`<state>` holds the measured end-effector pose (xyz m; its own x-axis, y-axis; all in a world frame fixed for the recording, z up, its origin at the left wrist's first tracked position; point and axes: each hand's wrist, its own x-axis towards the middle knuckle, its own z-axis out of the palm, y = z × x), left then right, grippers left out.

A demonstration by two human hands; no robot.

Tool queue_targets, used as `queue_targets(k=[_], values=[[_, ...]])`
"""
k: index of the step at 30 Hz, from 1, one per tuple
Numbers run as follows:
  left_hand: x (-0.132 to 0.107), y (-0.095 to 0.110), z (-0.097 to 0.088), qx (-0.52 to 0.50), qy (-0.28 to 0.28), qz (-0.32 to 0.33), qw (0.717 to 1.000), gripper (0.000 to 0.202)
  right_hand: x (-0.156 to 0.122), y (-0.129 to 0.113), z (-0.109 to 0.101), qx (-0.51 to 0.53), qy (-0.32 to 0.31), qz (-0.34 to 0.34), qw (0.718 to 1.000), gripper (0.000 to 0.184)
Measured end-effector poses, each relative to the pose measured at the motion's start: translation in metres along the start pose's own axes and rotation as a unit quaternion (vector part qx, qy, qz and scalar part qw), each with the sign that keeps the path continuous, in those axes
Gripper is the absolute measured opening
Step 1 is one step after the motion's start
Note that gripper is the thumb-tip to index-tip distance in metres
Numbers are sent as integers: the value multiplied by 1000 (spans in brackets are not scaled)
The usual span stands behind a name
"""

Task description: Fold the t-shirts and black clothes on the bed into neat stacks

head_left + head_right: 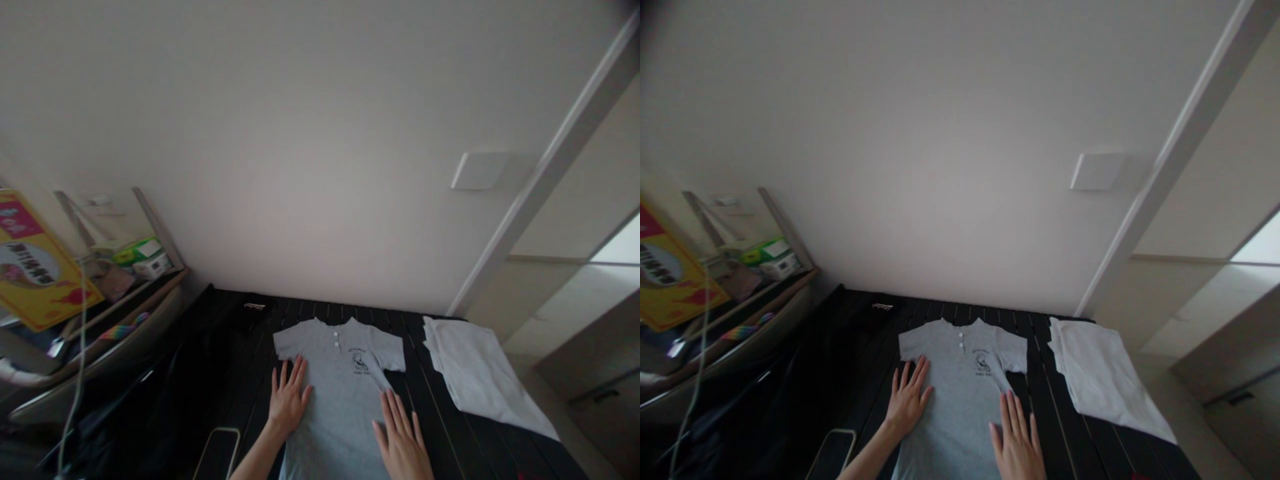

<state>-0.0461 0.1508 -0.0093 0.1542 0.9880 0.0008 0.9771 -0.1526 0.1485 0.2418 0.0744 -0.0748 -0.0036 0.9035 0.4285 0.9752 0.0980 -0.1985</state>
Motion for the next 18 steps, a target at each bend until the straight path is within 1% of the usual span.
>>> queue_targets(k=[2, 3, 5, 6, 8, 10, 12, 13, 14, 15, 16, 17, 18], values=[[-1, 0, 2, 8, 11, -14, 1000, 56, -9, 9, -8, -9, 30, 0, 1000, 64], [-1, 1, 4, 13, 20, -27, 999, 56, -11, 9, -13, -16, 51, 11, 999, 66], [-1, 3, 4, 21, 41, -65, 997, 55, -9, -1, -27, -22, 76, 34, 996, 68], [0, 3, 3, 25, 53, -91, 994, 55, -7, -10, -36, -18, 73, 31, 997, 69], [3, 2, -3, 33, 77, -144, 986, 53, -2, -34, -53, 10, 30, -14, 999, 70], [10, -2, -12, 25, 76, -186, 979, 53, -2, -65, -63, 55, -33, -95, 993, 73], [19, -9, -22, -13, 33, -202, 979, 53, -11, -98, -63, 101, -85, -183, 974, 79], [24, -13, -26, -42, 2, -203, 978, 54, -20, -114, -59, 120, -103, -221, 962, 80], [28, -16, -30, -71, -28, -201, 977, 55, -30, -130, -54, 133, -118, -248, 952, 77], [32, -20, -32, -96, -50, -198, 974, 55, -41, -143, -47, 142, -135, -264, 944, 71], [35, -22, -33, -114, -66, -193, 972, 55, -51, -155, -42, 146, -158, -264, 940, 67], [38, -24, -33, -125, -74, -189, 971, 54, -61, -164, -37, 146, -188, -251, 938, 66], [39, -25, -33, -131, -79, -185, 971, 53, -69, -171, -35, 146, -224, -232, 935, 70]])
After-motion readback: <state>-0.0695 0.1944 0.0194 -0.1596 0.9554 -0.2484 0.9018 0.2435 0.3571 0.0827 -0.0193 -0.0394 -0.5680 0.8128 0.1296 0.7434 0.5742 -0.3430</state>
